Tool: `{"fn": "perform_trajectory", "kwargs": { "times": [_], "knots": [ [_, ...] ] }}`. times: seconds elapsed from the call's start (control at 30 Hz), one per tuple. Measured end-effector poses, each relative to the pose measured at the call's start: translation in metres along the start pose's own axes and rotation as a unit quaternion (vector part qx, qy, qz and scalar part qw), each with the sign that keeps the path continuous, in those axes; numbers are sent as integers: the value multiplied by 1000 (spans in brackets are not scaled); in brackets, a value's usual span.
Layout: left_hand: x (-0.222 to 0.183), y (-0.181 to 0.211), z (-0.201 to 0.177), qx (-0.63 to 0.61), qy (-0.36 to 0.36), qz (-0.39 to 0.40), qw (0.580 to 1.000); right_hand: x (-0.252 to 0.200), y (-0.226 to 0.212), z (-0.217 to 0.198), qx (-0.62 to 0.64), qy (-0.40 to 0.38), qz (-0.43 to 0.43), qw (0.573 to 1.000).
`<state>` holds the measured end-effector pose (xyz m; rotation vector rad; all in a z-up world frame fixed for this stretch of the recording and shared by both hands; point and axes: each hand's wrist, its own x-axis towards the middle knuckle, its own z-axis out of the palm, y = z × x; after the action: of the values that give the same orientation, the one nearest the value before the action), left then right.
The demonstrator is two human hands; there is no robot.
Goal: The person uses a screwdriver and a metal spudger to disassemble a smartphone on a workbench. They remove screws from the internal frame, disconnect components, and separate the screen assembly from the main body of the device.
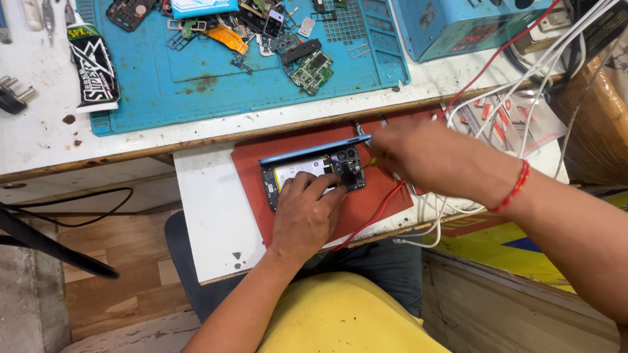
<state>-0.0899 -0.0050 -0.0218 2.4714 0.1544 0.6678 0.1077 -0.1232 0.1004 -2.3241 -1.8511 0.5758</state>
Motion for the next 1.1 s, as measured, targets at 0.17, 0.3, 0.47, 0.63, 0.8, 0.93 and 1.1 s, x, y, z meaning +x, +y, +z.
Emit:
{"fn": "perform_trajectory", "kwargs": {
  "times": [0.17,0.3,0.47,0.63,0.8,0.93,1.1],
  "knots": [
    [-2,3,-2,-2,-7,-5,1000,0,-10,0,30,-11,61,998],
    [0,1,-1,-4,1,-7,1000,4,-9,-2,-3,-5,149,989],
    [3,-1,-1,-5,-1,-9,1000,7,-9,-6,13,-15,96,995],
    [4,1,-3,-4,-3,-10,1000,4,-12,-11,20,10,13,1000],
    [0,3,-1,-4,-9,-12,1000,2,-15,-10,45,-26,80,995],
    [0,1,1,0,1,-11,1000,4,-5,-12,17,8,35,999],
    [2,5,-1,5,3,-8,1000,2,-4,-10,31,-12,26,999]
  ]
}}
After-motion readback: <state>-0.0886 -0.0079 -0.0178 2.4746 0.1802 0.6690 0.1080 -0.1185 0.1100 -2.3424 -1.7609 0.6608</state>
